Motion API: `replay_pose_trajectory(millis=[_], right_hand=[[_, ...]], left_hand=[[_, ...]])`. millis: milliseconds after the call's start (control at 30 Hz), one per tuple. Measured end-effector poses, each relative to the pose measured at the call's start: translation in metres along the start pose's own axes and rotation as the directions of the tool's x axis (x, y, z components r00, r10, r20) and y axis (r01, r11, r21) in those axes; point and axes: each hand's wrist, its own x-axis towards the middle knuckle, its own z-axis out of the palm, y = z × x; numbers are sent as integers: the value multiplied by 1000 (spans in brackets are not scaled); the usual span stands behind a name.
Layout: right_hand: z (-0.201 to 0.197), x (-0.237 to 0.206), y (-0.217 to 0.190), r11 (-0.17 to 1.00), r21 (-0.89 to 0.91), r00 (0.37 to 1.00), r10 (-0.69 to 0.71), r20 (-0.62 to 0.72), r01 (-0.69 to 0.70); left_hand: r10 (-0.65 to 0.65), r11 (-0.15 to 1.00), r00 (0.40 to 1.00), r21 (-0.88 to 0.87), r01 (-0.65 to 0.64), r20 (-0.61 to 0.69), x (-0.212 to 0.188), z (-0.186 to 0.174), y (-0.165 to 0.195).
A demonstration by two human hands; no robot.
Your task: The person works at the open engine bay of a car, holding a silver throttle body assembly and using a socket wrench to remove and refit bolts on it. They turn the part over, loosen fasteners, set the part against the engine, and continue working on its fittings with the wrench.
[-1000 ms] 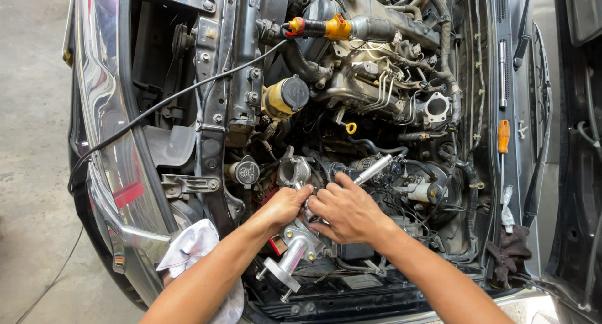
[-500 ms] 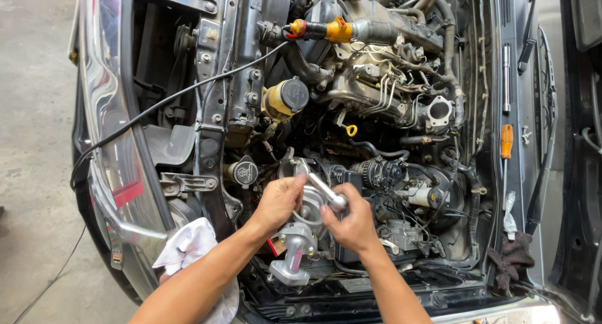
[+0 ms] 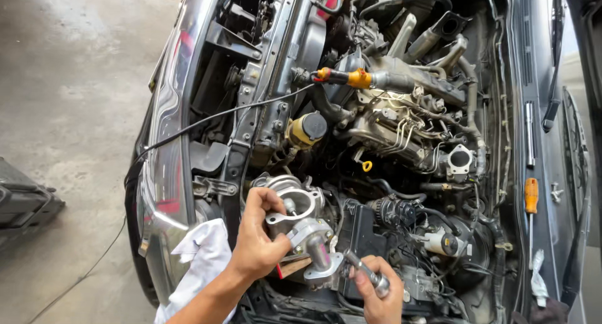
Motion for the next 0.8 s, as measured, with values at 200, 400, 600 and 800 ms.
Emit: replay_pose_trajectory(millis=[200,400,600,800], right_hand=[[10,-1,5,984,-22,978,178,112,-176],[31,16,15,928,-125,931,361,63,-351],[35,19,29,898,-378,945,296,142,-224],[43,27,37,887,-415,935,301,188,-202]], left_hand=[[82,979,995,192,-69,-60,-61,-13,14],[429,686,894,691,-226,-133,-89,-22,-14],[547,404,837,884,-234,-29,-96,-37,-26],[558,322,830,924,-205,-10,-101,-31,-39]])
